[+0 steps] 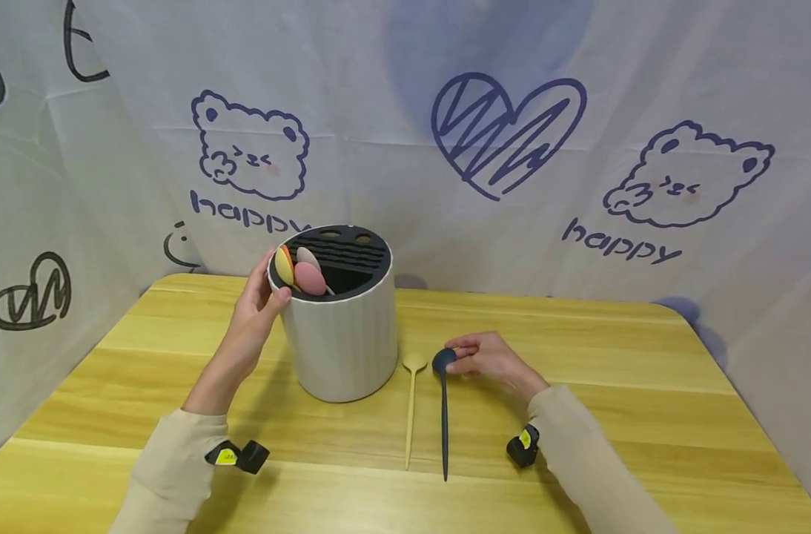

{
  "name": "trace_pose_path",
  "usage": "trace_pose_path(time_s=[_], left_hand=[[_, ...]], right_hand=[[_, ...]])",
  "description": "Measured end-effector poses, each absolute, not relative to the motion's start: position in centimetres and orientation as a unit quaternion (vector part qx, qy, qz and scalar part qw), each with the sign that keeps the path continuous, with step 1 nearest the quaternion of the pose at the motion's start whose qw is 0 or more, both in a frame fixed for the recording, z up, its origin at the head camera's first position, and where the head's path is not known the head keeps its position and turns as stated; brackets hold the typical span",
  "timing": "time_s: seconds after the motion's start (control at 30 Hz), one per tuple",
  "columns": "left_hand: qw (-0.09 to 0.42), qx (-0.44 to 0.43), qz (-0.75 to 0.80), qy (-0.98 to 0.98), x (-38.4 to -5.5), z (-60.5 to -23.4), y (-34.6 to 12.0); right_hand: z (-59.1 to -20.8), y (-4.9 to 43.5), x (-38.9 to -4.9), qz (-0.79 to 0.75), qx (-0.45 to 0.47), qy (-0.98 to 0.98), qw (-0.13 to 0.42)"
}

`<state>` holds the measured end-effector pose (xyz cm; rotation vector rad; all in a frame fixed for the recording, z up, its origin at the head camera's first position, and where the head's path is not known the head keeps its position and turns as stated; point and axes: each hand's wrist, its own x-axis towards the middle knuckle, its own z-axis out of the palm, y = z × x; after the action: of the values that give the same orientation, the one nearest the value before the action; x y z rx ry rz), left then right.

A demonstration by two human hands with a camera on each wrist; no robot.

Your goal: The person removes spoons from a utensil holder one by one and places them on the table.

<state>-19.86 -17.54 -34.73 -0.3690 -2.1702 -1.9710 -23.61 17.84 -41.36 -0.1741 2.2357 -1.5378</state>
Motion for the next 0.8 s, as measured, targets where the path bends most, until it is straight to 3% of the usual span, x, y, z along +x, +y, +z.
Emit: trace_pose_path(time_s=[0.8], left_hand=[[0.095,-0.125,-0.662,-0.733,-19.9,-34.82,-17.62]], right_hand=[[-41.95,17.38,-23.61,-0.514,-0.086,0.829,0.203]])
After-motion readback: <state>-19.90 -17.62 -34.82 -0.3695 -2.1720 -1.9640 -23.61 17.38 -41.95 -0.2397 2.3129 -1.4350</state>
